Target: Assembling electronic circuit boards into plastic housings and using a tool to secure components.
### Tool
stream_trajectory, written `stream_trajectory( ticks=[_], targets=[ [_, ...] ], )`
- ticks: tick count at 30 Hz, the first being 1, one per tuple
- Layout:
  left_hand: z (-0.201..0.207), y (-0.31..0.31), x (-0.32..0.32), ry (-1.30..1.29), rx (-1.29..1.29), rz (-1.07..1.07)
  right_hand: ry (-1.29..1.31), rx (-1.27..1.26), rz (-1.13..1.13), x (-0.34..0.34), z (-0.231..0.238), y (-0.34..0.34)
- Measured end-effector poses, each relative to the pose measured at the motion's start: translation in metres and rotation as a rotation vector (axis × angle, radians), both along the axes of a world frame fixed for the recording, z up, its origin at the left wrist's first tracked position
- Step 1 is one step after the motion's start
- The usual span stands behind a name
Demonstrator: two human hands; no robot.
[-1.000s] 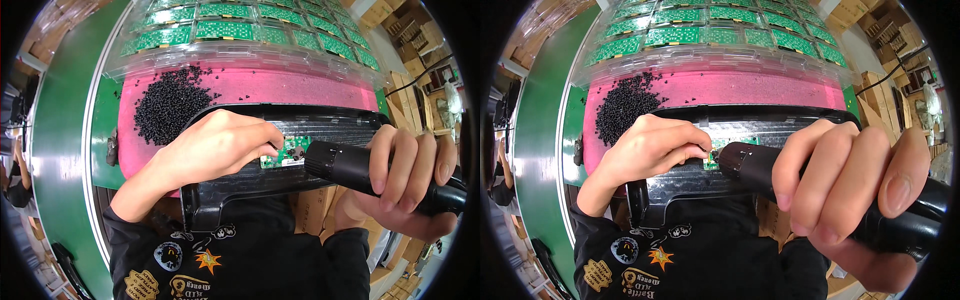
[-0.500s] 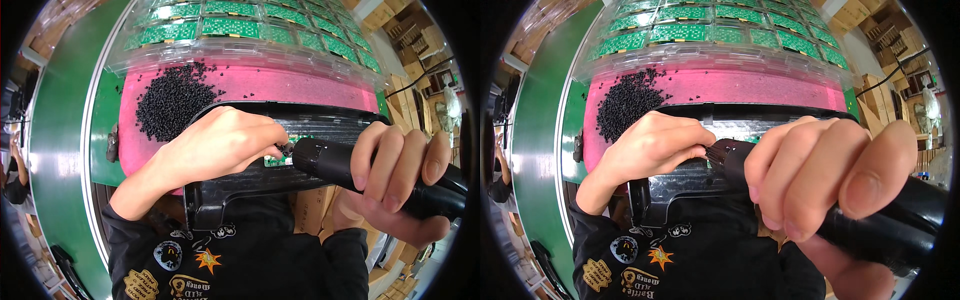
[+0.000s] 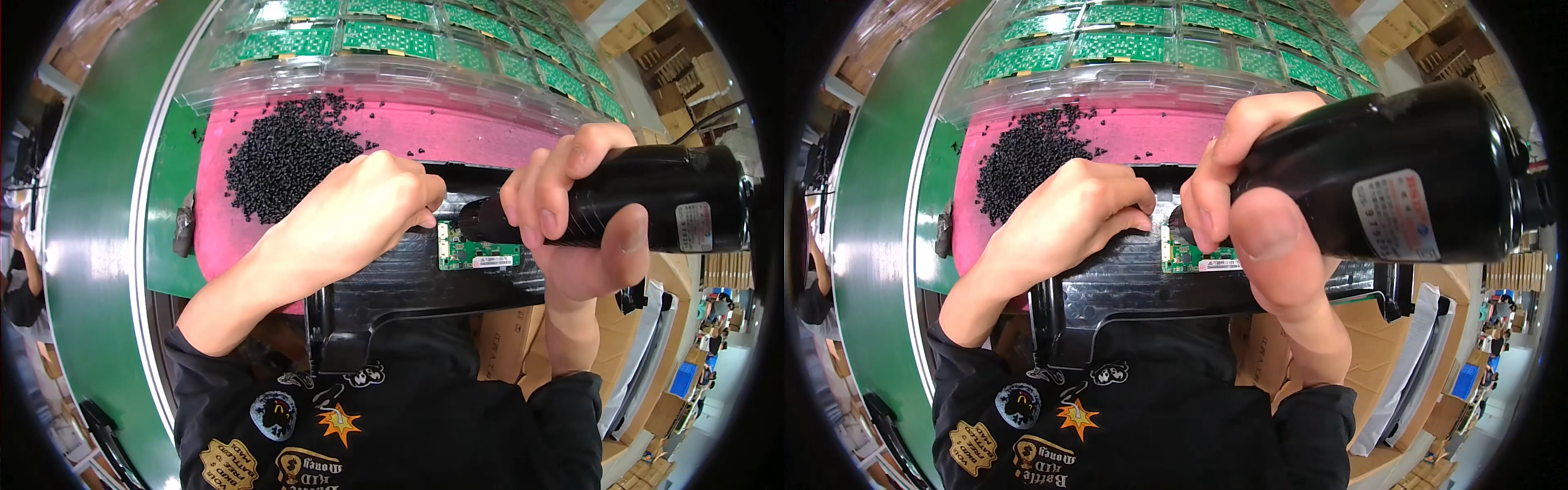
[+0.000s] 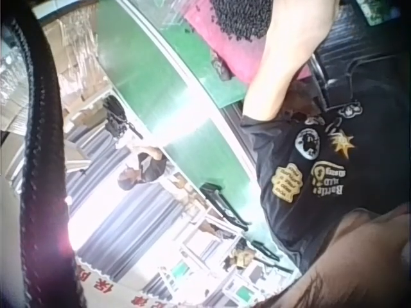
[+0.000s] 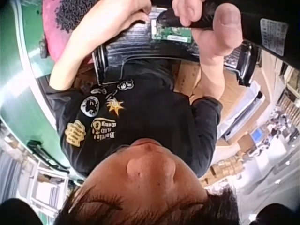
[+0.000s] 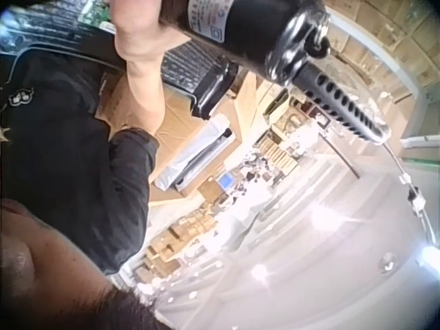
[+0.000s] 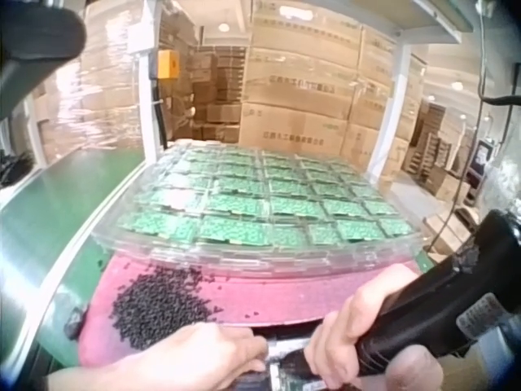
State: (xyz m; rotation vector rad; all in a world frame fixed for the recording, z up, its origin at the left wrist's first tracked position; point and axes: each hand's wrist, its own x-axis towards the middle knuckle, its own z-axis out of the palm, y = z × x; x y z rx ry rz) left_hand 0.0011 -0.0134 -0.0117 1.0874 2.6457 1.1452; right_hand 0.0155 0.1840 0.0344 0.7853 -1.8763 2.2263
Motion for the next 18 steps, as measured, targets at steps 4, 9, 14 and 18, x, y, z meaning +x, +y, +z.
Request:
stream_trajectory(
  ticks=[4, 9, 14, 18],
  targets=[
    [0.0, -0.002, 0.001, -0.003, 0.0, -0.009, -0.003, 0.002, 0.015, -0.002, 0.0, -0.001],
    [0.005, -0.001, 0.004, -0.002, -0.07, 0.027, -0.005, 0.032, 0.026, -0.004, 0.001, -0.003],
    [0.004, -0.003, 0.004, 0.022, -0.103, 0.023, 0.03, 0.115, 0.0, -0.011, -0.001, -0.01],
    [-0.003, -0.001, 0.004, 0.115, -0.064, 0.02, 0.017, 0.113, 0.037, -0.015, -0.005, -0.011]
  ],
)
